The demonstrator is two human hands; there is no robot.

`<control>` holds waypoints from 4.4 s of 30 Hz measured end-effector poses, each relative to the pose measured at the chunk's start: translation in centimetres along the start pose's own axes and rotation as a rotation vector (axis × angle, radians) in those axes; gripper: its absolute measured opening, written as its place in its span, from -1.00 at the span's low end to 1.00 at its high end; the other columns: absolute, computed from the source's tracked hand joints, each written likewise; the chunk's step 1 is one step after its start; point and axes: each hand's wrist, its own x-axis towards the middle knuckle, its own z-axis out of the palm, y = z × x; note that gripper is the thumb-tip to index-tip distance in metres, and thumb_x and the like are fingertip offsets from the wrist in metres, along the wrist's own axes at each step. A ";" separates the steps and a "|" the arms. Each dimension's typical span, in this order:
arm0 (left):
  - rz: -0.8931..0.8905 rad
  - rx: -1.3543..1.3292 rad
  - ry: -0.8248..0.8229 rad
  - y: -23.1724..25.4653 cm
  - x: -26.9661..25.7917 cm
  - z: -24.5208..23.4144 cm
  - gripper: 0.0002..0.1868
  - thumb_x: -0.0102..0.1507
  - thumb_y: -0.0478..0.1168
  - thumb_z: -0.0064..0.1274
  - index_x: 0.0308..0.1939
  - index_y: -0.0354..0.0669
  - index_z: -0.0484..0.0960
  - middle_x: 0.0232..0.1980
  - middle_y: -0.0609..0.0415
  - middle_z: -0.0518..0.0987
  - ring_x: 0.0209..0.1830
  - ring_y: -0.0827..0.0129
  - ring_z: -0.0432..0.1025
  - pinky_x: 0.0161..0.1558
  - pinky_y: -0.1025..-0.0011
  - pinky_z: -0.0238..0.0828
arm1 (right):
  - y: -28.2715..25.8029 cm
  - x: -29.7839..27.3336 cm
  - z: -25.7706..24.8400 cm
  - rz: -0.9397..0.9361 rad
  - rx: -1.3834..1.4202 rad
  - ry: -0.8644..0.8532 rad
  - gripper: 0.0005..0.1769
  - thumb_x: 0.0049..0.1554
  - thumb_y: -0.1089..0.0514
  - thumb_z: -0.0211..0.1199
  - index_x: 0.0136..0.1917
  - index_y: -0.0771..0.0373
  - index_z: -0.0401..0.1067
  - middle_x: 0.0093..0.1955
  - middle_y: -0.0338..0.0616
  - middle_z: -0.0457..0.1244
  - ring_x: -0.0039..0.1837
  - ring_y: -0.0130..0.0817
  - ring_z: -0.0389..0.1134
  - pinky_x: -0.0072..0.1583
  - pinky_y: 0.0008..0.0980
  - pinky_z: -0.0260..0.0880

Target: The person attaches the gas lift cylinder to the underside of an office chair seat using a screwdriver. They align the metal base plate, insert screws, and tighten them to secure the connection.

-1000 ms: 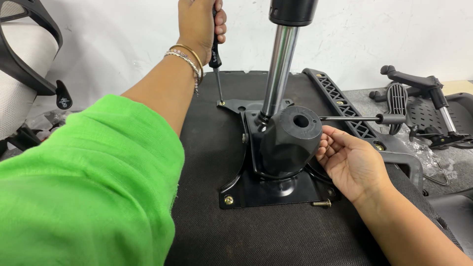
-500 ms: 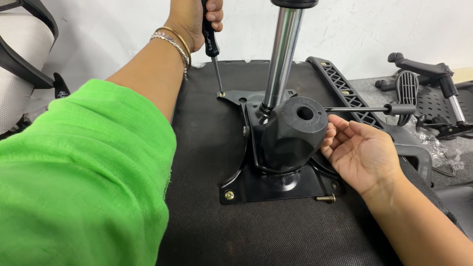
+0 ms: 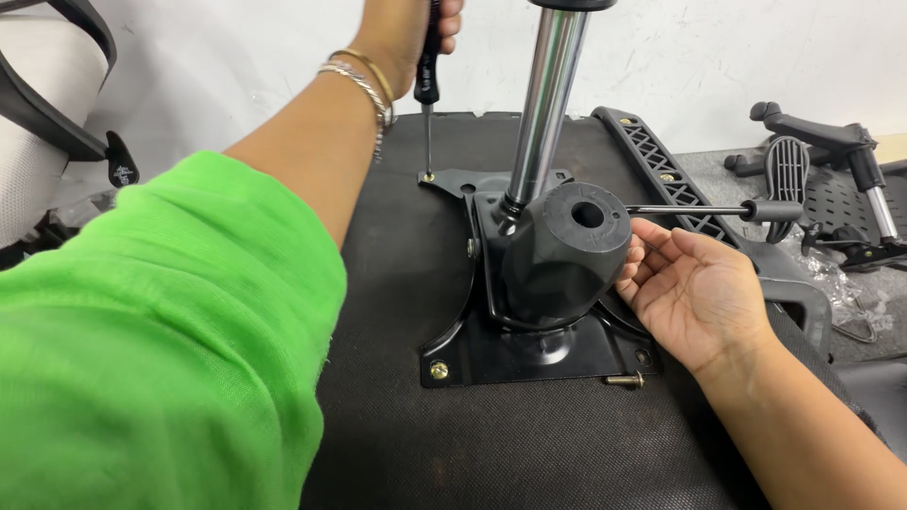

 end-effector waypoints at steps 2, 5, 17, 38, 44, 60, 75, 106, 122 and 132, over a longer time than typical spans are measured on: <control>0.006 0.129 0.122 0.0 -0.2 0.8 -0.72 0.31 -0.09 -0.06 -0.47 -0.04 0.53 -0.56 0.26 0.51 -0.59 0.57 0.41 -0.41 0.49 0.45 | 0.2 -0.1 0.0 -0.015 -0.034 -0.005 -0.55 0.34 0.10 -0.25 0.17 0.44 0.37 -0.07 -0.12 0.24 -0.04 -0.39 0.28 0.07 -0.33 0.38; -0.022 0.234 0.344 0.5 -0.7 1.6 -0.76 0.28 -0.12 0.03 -0.48 -0.04 0.52 -0.56 0.30 0.44 -0.59 0.58 0.34 -0.42 0.51 0.37 | 0.2 -0.3 -0.1 -0.014 -0.044 0.001 -0.56 0.34 0.11 -0.22 0.19 0.44 0.37 -0.06 -0.13 0.25 -0.04 -0.42 0.29 0.06 -0.37 0.38; -0.060 -0.027 0.363 -0.6 0.0 2.7 -0.71 0.27 -0.16 -0.03 -0.57 0.03 0.37 -0.64 0.28 0.39 -0.72 0.61 0.25 -0.66 0.55 0.12 | 0.2 -0.4 0.2 -0.023 -0.053 -0.019 -0.56 0.35 0.11 -0.22 0.16 0.46 0.39 -0.08 -0.14 0.25 -0.08 -0.44 0.27 0.03 -0.40 0.39; -0.133 -0.172 0.112 0.3 -0.5 -0.7 -0.70 0.32 -0.22 -0.25 -0.54 0.06 0.22 -0.60 0.25 0.27 -0.66 0.60 0.12 -0.57 0.52 0.07 | 0.1 -0.5 1.4 -0.039 -0.121 0.023 -0.63 0.35 0.13 -0.21 0.06 0.36 0.39 -0.06 -0.16 0.27 -0.03 -0.43 0.29 0.13 -0.33 0.43; -0.137 -0.217 0.026 0.1 -0.3 -1.2 -0.70 0.34 -0.18 -0.26 -0.52 0.06 0.23 -0.58 0.27 0.27 -0.65 0.62 0.10 -0.53 0.52 0.06 | -0.1 -0.8 2.1 -0.025 -0.123 0.049 -0.65 0.34 0.13 -0.21 0.04 0.33 0.37 -0.04 -0.14 0.27 0.00 -0.40 0.31 0.18 -0.28 0.44; -0.108 -0.267 -0.118 -0.1 0.0 -1.9 -0.68 0.39 -0.11 -0.24 -0.49 0.04 0.26 -0.56 0.26 0.26 -0.62 0.61 0.10 -0.50 0.49 0.08 | -0.1 -0.9 2.2 -0.033 -0.152 0.067 -0.65 0.33 0.13 -0.19 0.06 0.35 0.38 -0.03 -0.15 0.28 0.01 -0.42 0.32 0.17 -0.31 0.44; -0.106 0.762 0.393 0.5 -1.1 2.7 -0.70 0.33 -0.07 -0.03 -0.48 -0.05 0.46 -0.53 0.22 0.49 -0.52 0.56 0.45 -0.40 0.53 0.52 | 0.5 -0.4 0.7 -0.061 -0.100 -0.053 -0.71 0.35 0.17 -0.10 0.05 0.38 0.39 -0.08 -0.17 0.27 -0.08 -0.45 0.27 0.03 -0.42 0.39; -0.079 -0.082 -0.009 0.2 0.0 -0.7 -0.68 0.37 -0.18 -0.20 -0.52 0.06 0.30 -0.59 0.29 0.34 -0.62 0.60 0.22 -0.49 0.52 0.23 | 0.3 -0.5 1.5 -0.032 -0.139 0.004 -0.66 0.34 0.14 -0.15 0.08 0.37 0.40 0.02 -0.13 0.33 0.07 -0.37 0.37 0.24 -0.31 0.41; -0.100 -0.132 -0.132 -0.2 0.7 -2.4 -0.67 0.40 -0.18 -0.15 -0.49 0.08 0.27 -0.56 0.29 0.27 -0.58 0.60 0.21 -0.39 0.50 0.25 | 2.4 -0.7 1.8 -0.174 -0.506 -0.129 -0.76 0.21 0.23 0.20 0.15 0.28 0.50 -0.08 -0.27 0.36 -0.14 -0.55 0.28 -0.02 -0.47 0.32; -0.145 -0.175 -0.200 0.3 0.7 -2.8 -0.67 0.40 -0.18 -0.13 -0.48 0.07 0.26 -0.53 0.28 0.28 -0.56 0.60 0.20 -0.36 0.50 0.24 | 2.2 -0.8 2.0 -0.132 -0.527 -0.078 -0.78 0.21 0.21 0.18 0.11 0.27 0.50 -0.11 -0.27 0.36 -0.15 -0.53 0.29 -0.01 -0.46 0.35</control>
